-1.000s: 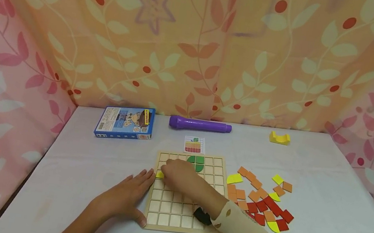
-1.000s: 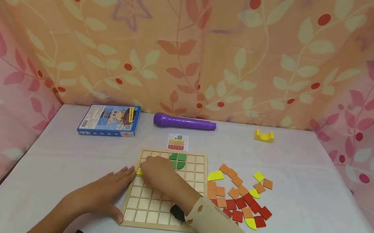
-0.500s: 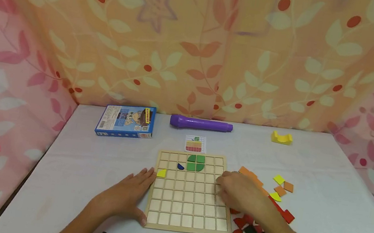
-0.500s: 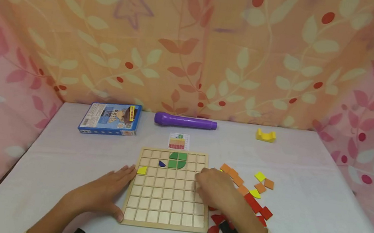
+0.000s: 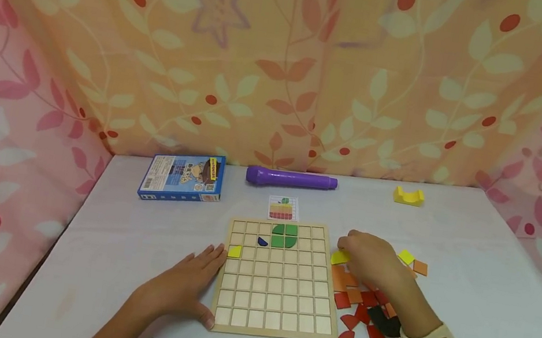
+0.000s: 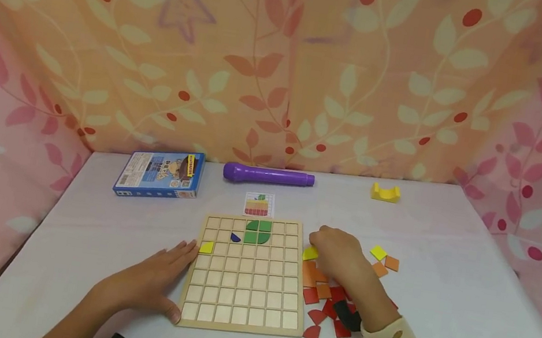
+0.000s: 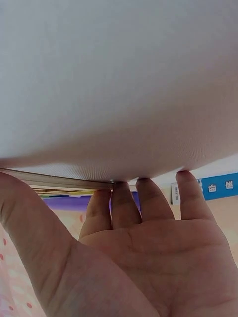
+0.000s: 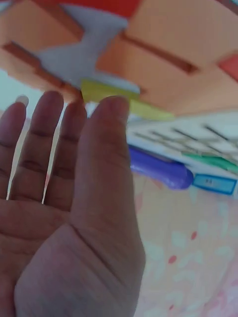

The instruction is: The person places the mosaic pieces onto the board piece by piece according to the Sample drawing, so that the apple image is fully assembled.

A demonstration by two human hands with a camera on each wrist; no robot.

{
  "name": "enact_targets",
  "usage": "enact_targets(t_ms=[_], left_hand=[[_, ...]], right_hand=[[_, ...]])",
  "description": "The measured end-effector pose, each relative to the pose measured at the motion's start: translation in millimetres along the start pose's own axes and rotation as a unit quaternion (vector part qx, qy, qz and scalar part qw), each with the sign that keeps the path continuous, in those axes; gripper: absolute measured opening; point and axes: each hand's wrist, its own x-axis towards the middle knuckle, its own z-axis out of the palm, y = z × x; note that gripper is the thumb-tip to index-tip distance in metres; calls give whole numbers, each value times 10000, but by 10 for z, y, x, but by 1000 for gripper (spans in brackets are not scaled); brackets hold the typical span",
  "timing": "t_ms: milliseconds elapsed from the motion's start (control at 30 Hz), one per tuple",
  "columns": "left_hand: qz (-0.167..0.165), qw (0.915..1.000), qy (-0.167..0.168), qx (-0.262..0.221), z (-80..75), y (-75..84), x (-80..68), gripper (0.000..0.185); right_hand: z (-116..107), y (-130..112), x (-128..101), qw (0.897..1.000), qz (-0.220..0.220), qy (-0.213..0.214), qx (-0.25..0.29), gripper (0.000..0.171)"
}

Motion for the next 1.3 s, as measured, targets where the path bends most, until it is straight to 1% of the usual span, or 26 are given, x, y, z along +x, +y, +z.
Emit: enact_targets(t_ms=[133,200,567,733,800,900,967,1067,1233,1300], left_hand=[[-7,10000,18,-3,-5,13,-4,133],[-13,10000,28,9,-9,19,-8,133],[-32,10000,55,-9,-3,31,-17,132],[-48,10000,62,-6,-1,23,-13,132],[-65,9999,67,-37,-4,22,-19,132],[-75,9999,65,-67,-17,27,-27,132],[-49,9999,88,-86,-21,32,-31,132],[-18,9999,105,-76,-17,35,-32,132],[-34,10000,79,-48,-8,32,-32,132],[-34,10000,82,-28,-10,29,-32,133]], right_hand=[[50,64,36,9999,19,100,-13,20],[64,93,54,9999,35,94,94,18],[64,172,87,9992,282,-45,278,12],[46,164,103,9981,326,-26,525,13],[47,127,120,9976,218,-45,661,15],[62,42,152,9976,-41,-55,694,19],[77,-32,179,9979,-191,-20,621,24],[89,-168,227,9981,-424,69,441,26],[108,-449,363,9973,-692,17,249,26],[123,-572,434,9966,-819,26,93,25]])
